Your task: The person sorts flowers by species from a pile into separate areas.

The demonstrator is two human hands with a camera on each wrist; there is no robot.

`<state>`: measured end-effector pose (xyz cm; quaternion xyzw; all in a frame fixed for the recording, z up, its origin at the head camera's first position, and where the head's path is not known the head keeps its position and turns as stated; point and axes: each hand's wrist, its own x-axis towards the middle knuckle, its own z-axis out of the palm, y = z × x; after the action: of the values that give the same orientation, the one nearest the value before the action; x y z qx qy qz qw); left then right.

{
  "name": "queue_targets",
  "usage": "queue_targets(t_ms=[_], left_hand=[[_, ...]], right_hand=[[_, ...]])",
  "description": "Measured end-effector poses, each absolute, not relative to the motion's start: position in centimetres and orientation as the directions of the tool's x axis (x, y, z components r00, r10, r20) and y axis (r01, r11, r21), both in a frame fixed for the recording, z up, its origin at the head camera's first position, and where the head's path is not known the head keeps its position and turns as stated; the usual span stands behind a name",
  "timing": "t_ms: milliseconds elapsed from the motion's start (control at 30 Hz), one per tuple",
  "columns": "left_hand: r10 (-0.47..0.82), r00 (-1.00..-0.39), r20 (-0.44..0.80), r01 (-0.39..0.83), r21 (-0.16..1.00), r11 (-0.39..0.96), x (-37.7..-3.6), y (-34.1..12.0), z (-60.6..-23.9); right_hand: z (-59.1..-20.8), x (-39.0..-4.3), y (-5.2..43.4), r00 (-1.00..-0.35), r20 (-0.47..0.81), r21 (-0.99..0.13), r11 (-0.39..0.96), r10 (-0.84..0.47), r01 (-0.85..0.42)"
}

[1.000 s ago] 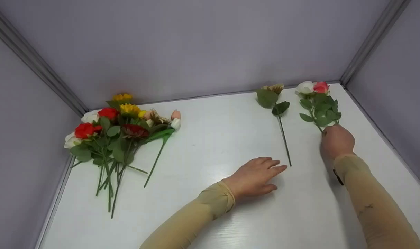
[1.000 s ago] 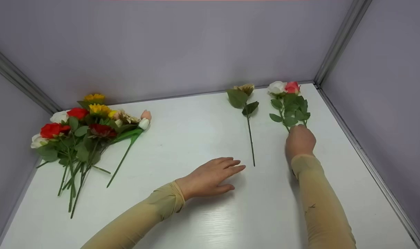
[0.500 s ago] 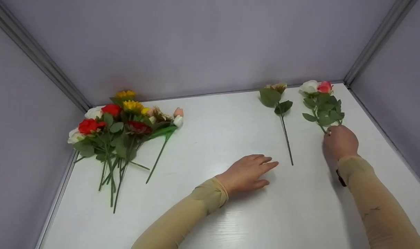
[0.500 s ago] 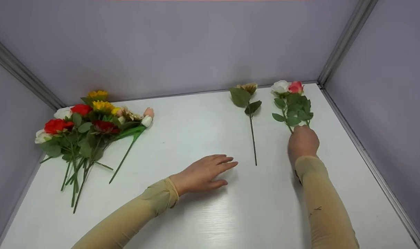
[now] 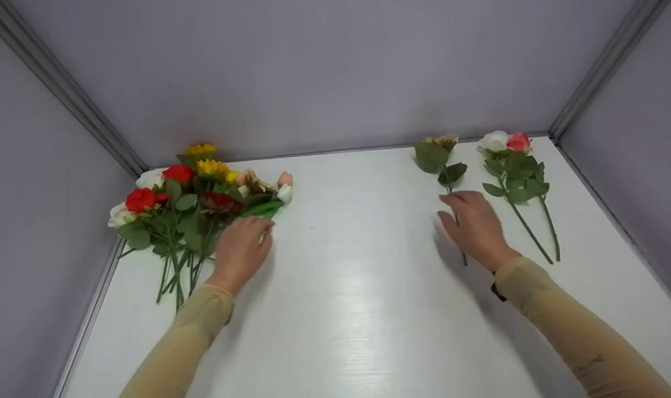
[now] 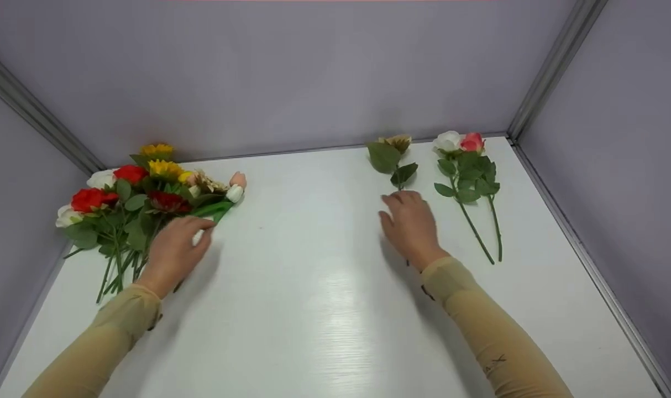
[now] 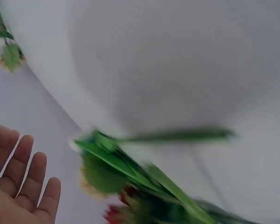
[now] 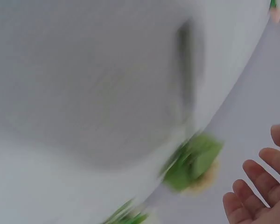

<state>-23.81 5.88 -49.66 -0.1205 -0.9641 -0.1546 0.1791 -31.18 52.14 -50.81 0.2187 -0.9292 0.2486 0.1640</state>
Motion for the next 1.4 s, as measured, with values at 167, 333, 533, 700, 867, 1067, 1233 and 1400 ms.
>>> queue_targets(t_ms=[167,333,533,700,867,1067,1233,1400], left_hand=[[-0.046,-0.965,0.258,0.05,0.352,0.935,-22.4,-2.2,-48.7],[-0.171,-0.985,0.013,-0.145,0.475,0.868,-21.3,-5.6,-47.9],[-0.221,-0.968,-0.118,-0.25,0.458,0.853,-21.3,-6.8,-47.8],[-0.226,-0.964,-0.142,-0.266,0.419,0.868,-21.7,-6.8,-47.9],[-0.236,-0.96,-0.149,-0.276,0.388,0.88,-22.1,-6.5,-48.1],[-0.245,-0.955,-0.168,-0.293,0.396,0.87,-22.2,-6.3,-48.5],[-0.262,-0.95,-0.171,-0.312,0.465,0.829,-22.2,-6.0,-48.1],[-0.275,-0.937,-0.213,-0.348,0.538,0.768,-22.6,-5.5,-47.0]], right_hand=[[-50.4,-28.6,43.4,-0.735,0.342,-0.309,0.669,-0.585,-0.676],[-50.1,-25.1,34.7,-0.582,0.18,-0.241,0.538,-0.793,-0.808],[-49.4,-21.6,26.9,-0.409,0.137,-0.168,0.385,-0.902,-0.907],[-49.5,-20.3,24.5,-0.354,0.153,-0.132,0.335,-0.923,-0.933],[-50.3,-20.3,24.4,-0.345,0.173,-0.119,0.328,-0.922,-0.937],[-51.2,-20.6,25.1,-0.348,0.182,-0.121,0.33,-0.92,-0.936],[-51.5,-20.9,25.7,-0.382,0.154,-0.142,0.362,-0.911,-0.921],[-51.7,-21.4,26.6,-0.4,0.165,-0.154,0.377,-0.901,-0.913]])
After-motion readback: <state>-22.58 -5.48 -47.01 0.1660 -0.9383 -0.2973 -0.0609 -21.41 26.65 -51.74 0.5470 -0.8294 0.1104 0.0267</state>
